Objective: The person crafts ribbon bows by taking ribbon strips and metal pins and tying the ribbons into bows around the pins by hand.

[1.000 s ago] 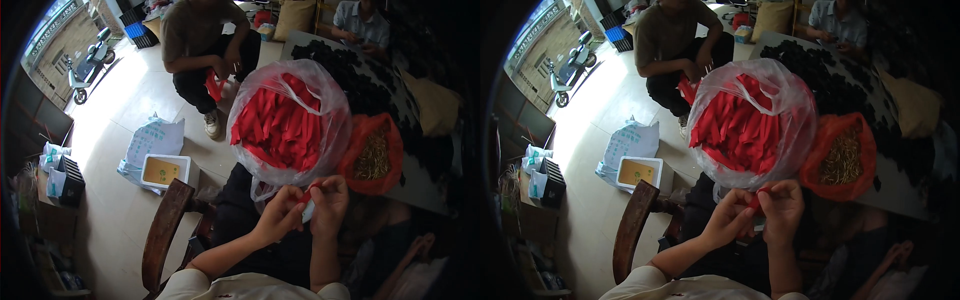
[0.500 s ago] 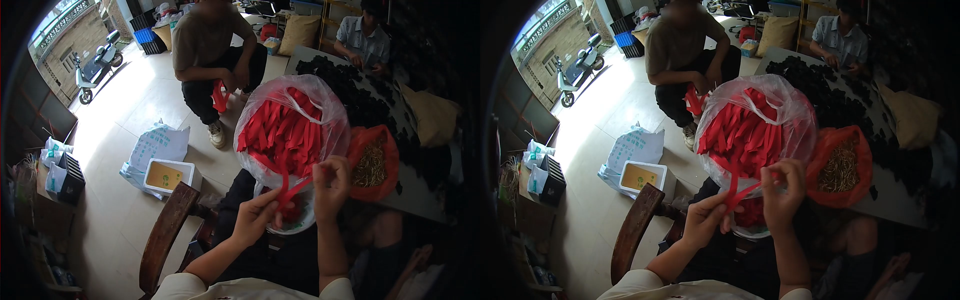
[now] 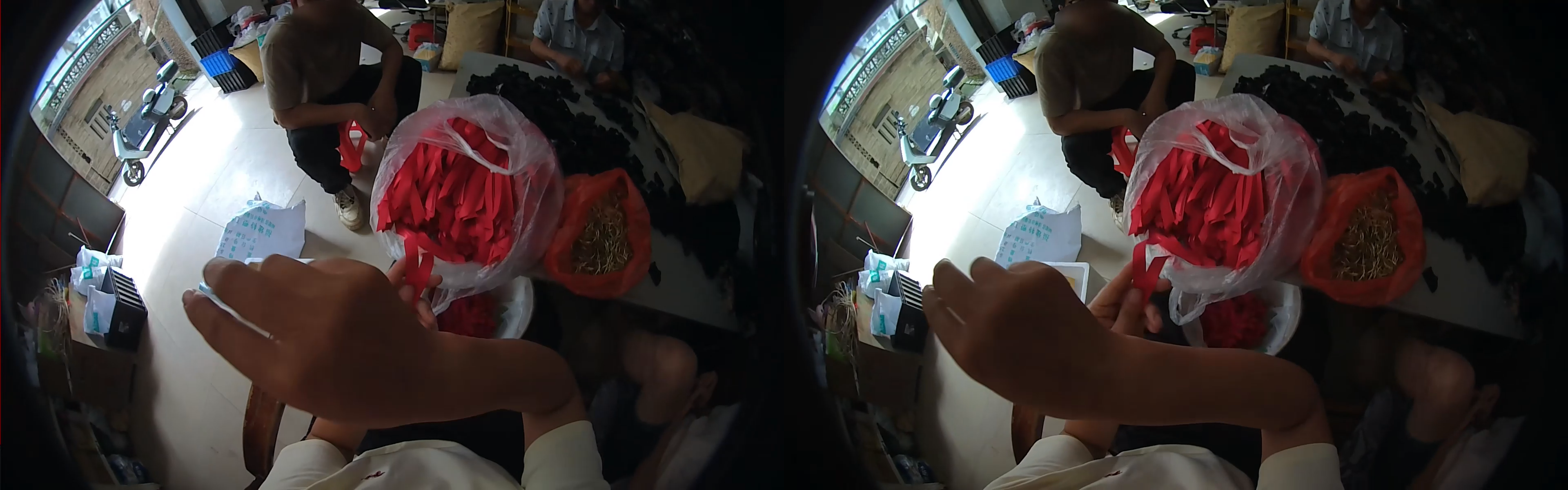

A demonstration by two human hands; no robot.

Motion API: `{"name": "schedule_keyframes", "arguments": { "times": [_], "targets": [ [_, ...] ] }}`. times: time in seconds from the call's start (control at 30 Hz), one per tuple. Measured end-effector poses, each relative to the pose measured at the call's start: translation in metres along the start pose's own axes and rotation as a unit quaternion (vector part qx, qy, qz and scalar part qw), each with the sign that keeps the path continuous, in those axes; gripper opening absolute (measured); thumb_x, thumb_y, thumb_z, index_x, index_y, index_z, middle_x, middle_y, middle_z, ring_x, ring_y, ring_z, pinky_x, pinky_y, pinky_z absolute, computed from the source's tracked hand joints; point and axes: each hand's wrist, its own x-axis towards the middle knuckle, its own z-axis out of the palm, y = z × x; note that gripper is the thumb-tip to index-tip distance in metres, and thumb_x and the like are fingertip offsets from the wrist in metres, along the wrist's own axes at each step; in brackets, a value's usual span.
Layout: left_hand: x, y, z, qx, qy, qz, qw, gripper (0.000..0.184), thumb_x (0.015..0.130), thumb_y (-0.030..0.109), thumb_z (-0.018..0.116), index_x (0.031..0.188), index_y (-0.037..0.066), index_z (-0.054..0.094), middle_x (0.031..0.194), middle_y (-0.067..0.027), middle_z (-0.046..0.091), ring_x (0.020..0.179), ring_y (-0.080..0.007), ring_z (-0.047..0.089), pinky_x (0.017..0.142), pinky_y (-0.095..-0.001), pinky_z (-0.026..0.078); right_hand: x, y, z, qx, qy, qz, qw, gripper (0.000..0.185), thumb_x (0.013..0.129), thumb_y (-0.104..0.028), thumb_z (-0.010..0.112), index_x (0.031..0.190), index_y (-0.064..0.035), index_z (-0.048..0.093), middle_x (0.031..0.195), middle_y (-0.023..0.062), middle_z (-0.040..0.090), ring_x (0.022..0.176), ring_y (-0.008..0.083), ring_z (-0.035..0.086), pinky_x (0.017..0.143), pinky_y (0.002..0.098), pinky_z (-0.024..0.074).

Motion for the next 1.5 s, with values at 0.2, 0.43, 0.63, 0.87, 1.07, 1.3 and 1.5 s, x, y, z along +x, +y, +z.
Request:
{"name": "schedule_keyframes", "arguments": {
  "times": [0.2, 0.43, 0.63, 0.87, 1.07, 1.3, 1.5],
  "targets": [
    [-0.001, 0.001, -0.011, 0.073, 0.013, 0.105, 0.992, 0.037, 0.091, 0.0, 0.047, 0.127, -0.005, 0.043, 0.081, -0.0105, 0.062, 0.067, -0.0134, 0.061, 0.061, -0.023, 0.05, -0.068, 0.045, -0.037, -0.078, 0.048, 0.18, 0.98, 0.017, 0.07, -0.006, 0.068, 0.085, 0.0008, 0.063, 0.088, 0.0123, 0.062, 0.074, 0.0242, 0.063, 0.062, 0.0324, 0.0509],
    [-0.002, -0.014, -0.002, 0.069, -0.02, 0.125, 0.99, 0.038, 0.09, -0.001, 0.046, 0.127, -0.005, 0.043, 0.092, -0.0163, 0.063, 0.061, -0.0127, 0.06, 0.054, -0.0222, 0.05, -0.112, 0.038, -0.033, -0.03, 0.03, 0.336, 0.941, 0.025, 0.071, -0.004, 0.069, 0.095, 0.0011, 0.066, 0.1, 0.0151, 0.064, 0.086, 0.0272, 0.064, 0.075, 0.0316, 0.0512],
    [-0.003, -0.009, -0.001, 0.126, -0.06, 0.127, 0.982, 0.042, 0.09, 0.0, 0.045, 0.131, -0.004, 0.036, 0.091, -0.0162, 0.063, 0.063, -0.0137, 0.061, 0.058, -0.0232, 0.051, -0.119, 0.042, -0.043, 0.21, 0.051, 0.431, 0.876, 0.016, 0.07, -0.003, 0.069, 0.085, 0.0009, 0.065, 0.094, 0.013, 0.064, 0.085, 0.0268, 0.064, 0.073, 0.0322, 0.0502],
    [0.003, 0.003, -0.008, 0.058, -0.166, -0.018, 0.984, 0.04, 0.089, 0.005, 0.052, 0.126, 0.002, 0.039, 0.075, -0.0005, 0.055, 0.067, -0.0042, 0.052, 0.061, -0.0183, 0.041, -0.12, 0.022, -0.061, -0.237, -0.07, 0.088, 0.965, 0.011, 0.067, -0.01, 0.067, 0.076, -0.0081, 0.064, 0.085, 0.0042, 0.058, 0.087, 0.0194, 0.058, 0.082, 0.0393, 0.0414],
    [0.001, -0.007, -0.009, -0.061, -0.252, -0.084, 0.962, 0.046, 0.08, -0.006, 0.06, 0.121, -0.001, 0.041, 0.101, -0.0092, 0.058, 0.095, -0.0149, 0.057, 0.087, -0.0301, 0.045, -0.131, 0.014, -0.067, -0.293, -0.044, 0.089, 0.951, 0.013, 0.067, -0.011, 0.068, 0.079, -0.0095, 0.065, 0.089, 0.0039, 0.056, 0.085, 0.0189, 0.057, 0.082, 0.0386, 0.0407],
    [-0.004, -0.008, -0.015, 0.091, -0.237, -0.042, 0.966, 0.014, 0.081, 0.0, 0.063, 0.094, -0.003, 0.062, 0.089, -0.0071, 0.062, 0.083, -0.01, 0.06, 0.075, -0.0232, 0.048, -0.139, 0.008, -0.069, 0.007, -0.028, 0.287, 0.958, 0.017, 0.067, -0.001, 0.07, 0.084, -0.0037, 0.065, 0.083, 0.0084, 0.058, 0.07, 0.0178, 0.06, 0.06, 0.0276, 0.0481],
    [-0.006, 0.001, -0.013, 0.251, -0.222, 0.025, 0.942, 0.011, 0.08, 0.001, 0.064, 0.089, -0.004, 0.063, 0.086, -0.007, 0.06, 0.077, -0.0104, 0.059, 0.068, -0.0232, 0.048, -0.142, 0.01, -0.062, 0.012, -0.029, 0.31, 0.95, 0.014, 0.069, 0.001, 0.068, 0.081, -0.0014, 0.064, 0.077, 0.0085, 0.059, 0.067, 0.0154, 0.061, 0.057, 0.0252, 0.0473]
  ]
}}
